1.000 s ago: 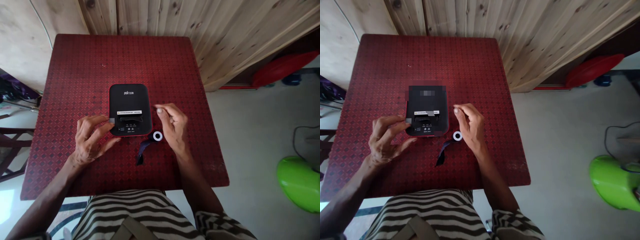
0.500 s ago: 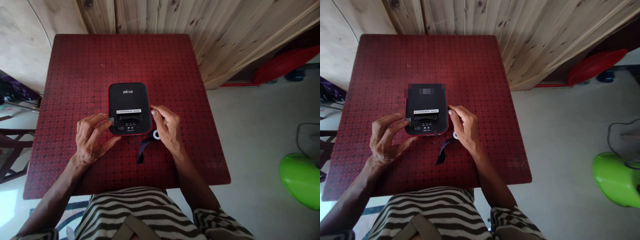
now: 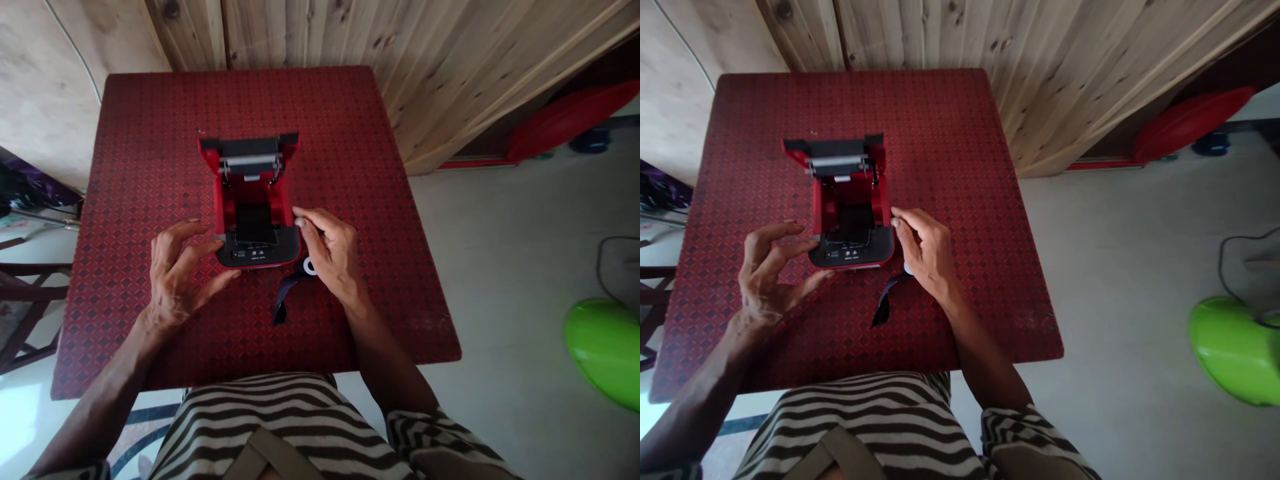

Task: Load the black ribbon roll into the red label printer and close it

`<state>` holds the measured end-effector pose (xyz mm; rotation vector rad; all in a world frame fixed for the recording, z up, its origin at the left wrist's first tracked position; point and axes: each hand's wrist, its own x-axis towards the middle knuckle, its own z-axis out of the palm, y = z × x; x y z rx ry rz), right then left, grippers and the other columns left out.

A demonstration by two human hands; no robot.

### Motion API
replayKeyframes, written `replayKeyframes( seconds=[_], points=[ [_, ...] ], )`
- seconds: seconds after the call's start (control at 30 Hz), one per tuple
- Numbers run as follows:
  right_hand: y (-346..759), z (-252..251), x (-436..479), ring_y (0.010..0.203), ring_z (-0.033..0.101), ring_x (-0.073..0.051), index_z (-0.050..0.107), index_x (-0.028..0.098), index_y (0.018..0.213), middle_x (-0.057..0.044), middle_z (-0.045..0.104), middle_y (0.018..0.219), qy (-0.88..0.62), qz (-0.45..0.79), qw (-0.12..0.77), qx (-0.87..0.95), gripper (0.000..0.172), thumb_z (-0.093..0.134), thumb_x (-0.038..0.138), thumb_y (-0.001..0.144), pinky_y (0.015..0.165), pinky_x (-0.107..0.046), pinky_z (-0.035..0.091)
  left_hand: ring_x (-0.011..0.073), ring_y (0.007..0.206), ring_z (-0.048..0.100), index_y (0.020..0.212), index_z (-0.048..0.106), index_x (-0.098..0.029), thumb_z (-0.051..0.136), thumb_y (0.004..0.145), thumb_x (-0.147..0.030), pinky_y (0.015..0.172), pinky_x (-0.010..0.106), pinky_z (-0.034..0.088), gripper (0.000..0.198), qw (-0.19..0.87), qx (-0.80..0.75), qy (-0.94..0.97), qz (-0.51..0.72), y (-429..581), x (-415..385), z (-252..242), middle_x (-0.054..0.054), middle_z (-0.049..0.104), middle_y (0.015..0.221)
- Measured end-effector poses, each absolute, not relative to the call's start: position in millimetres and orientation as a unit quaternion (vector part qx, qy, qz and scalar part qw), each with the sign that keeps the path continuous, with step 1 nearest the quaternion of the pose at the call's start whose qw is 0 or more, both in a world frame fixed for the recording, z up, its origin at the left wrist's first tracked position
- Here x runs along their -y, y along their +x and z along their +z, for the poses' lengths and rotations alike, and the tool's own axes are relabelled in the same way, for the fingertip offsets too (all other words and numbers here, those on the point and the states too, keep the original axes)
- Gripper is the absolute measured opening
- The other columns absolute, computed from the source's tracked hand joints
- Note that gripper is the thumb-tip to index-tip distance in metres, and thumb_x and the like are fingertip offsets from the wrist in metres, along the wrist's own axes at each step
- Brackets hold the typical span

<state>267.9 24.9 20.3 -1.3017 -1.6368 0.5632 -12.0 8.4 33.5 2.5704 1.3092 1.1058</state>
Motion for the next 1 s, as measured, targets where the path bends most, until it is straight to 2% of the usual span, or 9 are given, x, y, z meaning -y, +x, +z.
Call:
replayKeyframes(
  seconds=[0.13, 0.23, 0.37, 0.43, 0.53, 0.63, 0.73, 0.9, 1.0],
  points=[
    [273, 36, -27, 0.096, 0.079, -0.020, 0.080, 0.023, 0.110, -0.006, 0.085, 0.105, -0.544, 0.138, 0.472, 0.680, 0.020, 0.061, 0.027, 0.106, 0.085, -0.036, 0.062, 0.0288, 0.120, 0.069, 0.133, 0.064, -0.026, 0.086, 0.089, -0.039, 0.101, 0.046, 0.061, 0.050, 0.019, -0.407, 0.824, 0.395, -7, -8, 28, 0.011, 0.068, 0.125],
    [269, 57, -35, 0.098, 0.076, -0.019, 0.079, 0.023, 0.109, -0.005, 0.083, 0.106, -0.508, 0.068, 0.436, 0.739, 0.018, 0.061, 0.024, 0.107, 0.088, -0.036, 0.061, 0.0276, 0.118, 0.069, 0.134, 0.062, -0.025, 0.086, 0.089, -0.037, 0.101, 0.044, 0.061, 0.052, 0.021, -0.394, 0.826, 0.401, -6, -9, 23, 0.012, 0.068, 0.125],
    [239, 76, -61, 0.103, 0.072, -0.021, 0.079, 0.019, 0.105, -0.007, 0.081, 0.105, -0.447, 0.063, 0.234, 0.861, 0.021, 0.059, 0.011, 0.105, 0.097, -0.038, 0.056, 0.0281, 0.121, 0.068, 0.146, 0.055, -0.025, 0.084, 0.090, -0.036, 0.104, 0.044, 0.060, 0.064, 0.024, -0.396, 0.826, 0.401, -6, -8, 16, 0.012, 0.067, 0.130],
    [221, 79, -75, 0.103, 0.072, -0.023, 0.079, 0.014, 0.106, -0.011, 0.081, 0.105, -0.451, 0.058, 0.130, 0.881, 0.024, 0.057, 0.005, 0.103, 0.095, -0.038, 0.056, 0.0292, 0.123, 0.068, 0.151, 0.052, -0.024, 0.083, 0.091, -0.038, 0.105, 0.045, 0.060, 0.069, 0.020, -0.398, 0.830, 0.390, -6, -7, 13, 0.014, 0.066, 0.132],
    [200, 76, -90, 0.100, 0.075, -0.025, 0.079, 0.011, 0.110, -0.015, 0.081, 0.108, -0.477, 0.047, 0.055, 0.876, 0.030, 0.052, 0.001, 0.102, 0.086, -0.037, 0.056, 0.0294, 0.123, 0.067, 0.151, 0.052, -0.023, 0.081, 0.093, -0.036, 0.104, 0.044, 0.060, 0.067, 0.014, -0.400, 0.837, 0.373, -5, -5, 11, 0.016, 0.065, 0.133],
    [193, 72, -99, 0.093, 0.076, -0.026, 0.079, 0.012, 0.108, -0.016, 0.080, 0.107, -0.481, 0.045, 0.035, 0.875, 0.034, 0.051, -0.004, 0.098, 0.081, -0.038, 0.056, 0.0282, 0.122, 0.067, 0.153, 0.050, -0.024, 0.080, 0.094, -0.035, 0.104, 0.042, 0.061, 0.067, 0.020, -0.401, 0.837, 0.372, -5, -4, 10, 0.015, 0.064, 0.135],
    [196, 72, -104, 0.096, 0.076, -0.027, 0.078, 0.011, 0.109, -0.017, 0.079, 0.108, -0.457, 0.044, 0.033, 0.888, 0.035, 0.051, -0.006, 0.095, 0.081, -0.038, 0.056, 0.0274, 0.122, 0.068, 0.154, 0.050, -0.026, 0.079, 0.095, -0.035, 0.103, 0.041, 0.061, 0.067, 0.026, -0.403, 0.835, 0.375, -4, -4, 11, 0.014, 0.065, 0.136],
    [204, 82, -102, 0.096, 0.076, -0.028, 0.076, 0.013, 0.111, -0.015, 0.080, 0.110, -0.456, 0.044, 0.026, 0.889, 0.029, 0.062, 0.000, 0.090, 0.079, -0.037, 0.055, 0.0265, 0.118, 0.069, 0.151, 0.052, -0.026, 0.081, 0.093, -0.032, 0.100, 0.040, 0.061, 0.065, 0.025, -0.404, 0.832, 0.379, -3, -4, 13, 0.015, 0.065, 0.134],
    [206, 89, -95, 0.094, 0.076, -0.029, 0.076, 0.014, 0.111, -0.014, 0.080, 0.107, -0.477, 0.057, 0.052, 0.875, 0.027, 0.065, 0.003, 0.089, 0.079, -0.039, 0.056, 0.0265, 0.119, 0.069, 0.151, 0.053, -0.026, 0.082, 0.092, -0.031, 0.101, 0.040, 0.061, 0.065, 0.033, -0.407, 0.830, 0.380, -3, -3, 13, 0.014, 0.065, 0.135]
  ],
)
